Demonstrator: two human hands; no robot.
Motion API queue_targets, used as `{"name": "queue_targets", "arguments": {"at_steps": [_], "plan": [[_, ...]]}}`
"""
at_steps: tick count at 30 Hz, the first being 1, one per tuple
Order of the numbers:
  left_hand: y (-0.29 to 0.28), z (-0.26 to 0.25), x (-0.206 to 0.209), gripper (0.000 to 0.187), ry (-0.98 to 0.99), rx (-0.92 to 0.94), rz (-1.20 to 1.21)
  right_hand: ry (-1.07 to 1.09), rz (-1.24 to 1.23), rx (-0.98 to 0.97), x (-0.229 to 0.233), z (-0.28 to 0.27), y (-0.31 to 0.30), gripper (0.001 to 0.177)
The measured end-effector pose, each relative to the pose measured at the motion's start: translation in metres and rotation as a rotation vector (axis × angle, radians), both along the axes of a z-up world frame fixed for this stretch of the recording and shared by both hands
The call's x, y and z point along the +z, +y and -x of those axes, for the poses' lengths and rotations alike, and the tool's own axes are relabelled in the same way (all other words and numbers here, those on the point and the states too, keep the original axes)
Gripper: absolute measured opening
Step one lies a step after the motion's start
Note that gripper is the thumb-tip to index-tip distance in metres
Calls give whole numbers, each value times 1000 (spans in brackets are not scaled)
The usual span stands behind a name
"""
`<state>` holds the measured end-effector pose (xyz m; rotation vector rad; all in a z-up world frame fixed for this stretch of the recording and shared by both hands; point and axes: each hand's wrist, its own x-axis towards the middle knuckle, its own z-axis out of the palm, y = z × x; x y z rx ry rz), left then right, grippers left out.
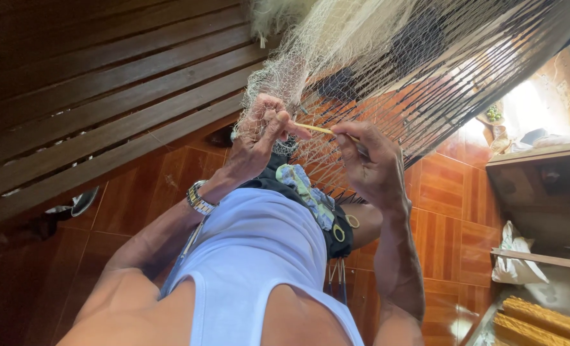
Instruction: Repairing a fishing net by threading line through the mesh and tying knots using a shuttle and scissors
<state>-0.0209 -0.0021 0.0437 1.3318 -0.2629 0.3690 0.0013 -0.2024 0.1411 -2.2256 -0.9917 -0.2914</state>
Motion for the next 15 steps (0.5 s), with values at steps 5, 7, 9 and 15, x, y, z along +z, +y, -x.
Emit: {"name": "queue_targets", "arguments": {"at_steps": [5,7,9,15], "plan": [[-1,-3,-10,24,0,-33,39,50,-52,32,-4,-1,-2,16],[0,-4,-12,23,-17,-55,38,50,-56,20,-6,-2,-5,16],[1,-5,-13,27,-32,-62,13,7,-38,-9,-7,-4,-8,15],[0,-2,-3,30,-28,-38,-13,-4,-21,-25,2,1,-5,15]]}}
